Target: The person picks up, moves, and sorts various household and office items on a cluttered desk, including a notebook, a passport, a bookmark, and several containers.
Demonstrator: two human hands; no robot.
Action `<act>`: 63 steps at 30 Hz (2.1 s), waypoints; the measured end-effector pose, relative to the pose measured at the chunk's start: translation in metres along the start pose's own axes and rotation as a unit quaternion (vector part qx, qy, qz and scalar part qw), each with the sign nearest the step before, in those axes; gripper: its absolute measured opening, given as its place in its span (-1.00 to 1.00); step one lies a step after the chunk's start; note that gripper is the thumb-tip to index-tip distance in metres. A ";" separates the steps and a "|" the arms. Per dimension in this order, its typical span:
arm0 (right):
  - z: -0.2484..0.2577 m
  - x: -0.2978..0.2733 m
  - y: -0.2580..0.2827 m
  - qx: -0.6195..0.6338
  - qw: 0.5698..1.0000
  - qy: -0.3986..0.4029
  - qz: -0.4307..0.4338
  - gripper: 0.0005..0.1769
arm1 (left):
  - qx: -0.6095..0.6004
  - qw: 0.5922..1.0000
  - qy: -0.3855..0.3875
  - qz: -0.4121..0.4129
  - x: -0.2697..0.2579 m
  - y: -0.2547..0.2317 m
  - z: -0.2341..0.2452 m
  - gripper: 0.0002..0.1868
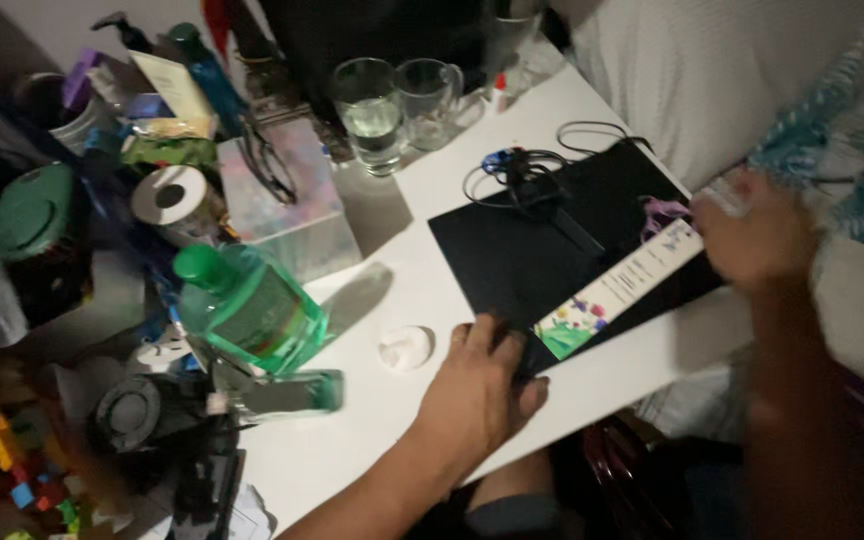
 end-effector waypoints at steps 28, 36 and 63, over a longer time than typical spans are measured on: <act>-0.206 0.250 0.162 0.465 0.881 0.073 0.051 -0.05 | -0.047 0.996 -0.054 -0.057 0.002 0.022 -0.004 -0.38; -0.198 0.234 0.176 0.494 0.862 0.089 0.067 -0.01 | -0.068 0.995 -0.061 -0.052 -0.003 0.021 0.003 -0.42; -0.149 0.144 0.237 -0.020 0.914 0.258 0.312 -0.69 | 0.099 0.992 -0.052 0.060 -0.009 0.027 0.028 -0.50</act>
Point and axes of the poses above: each hand's wrist, its own x-axis towards the middle knuckle, its own z-axis out of the back of the hand, y = z × x, the point moved 4 cm from there along x, towards the middle knuckle, and after that the axes turned 8 degrees about z, right-handed, at the moved point
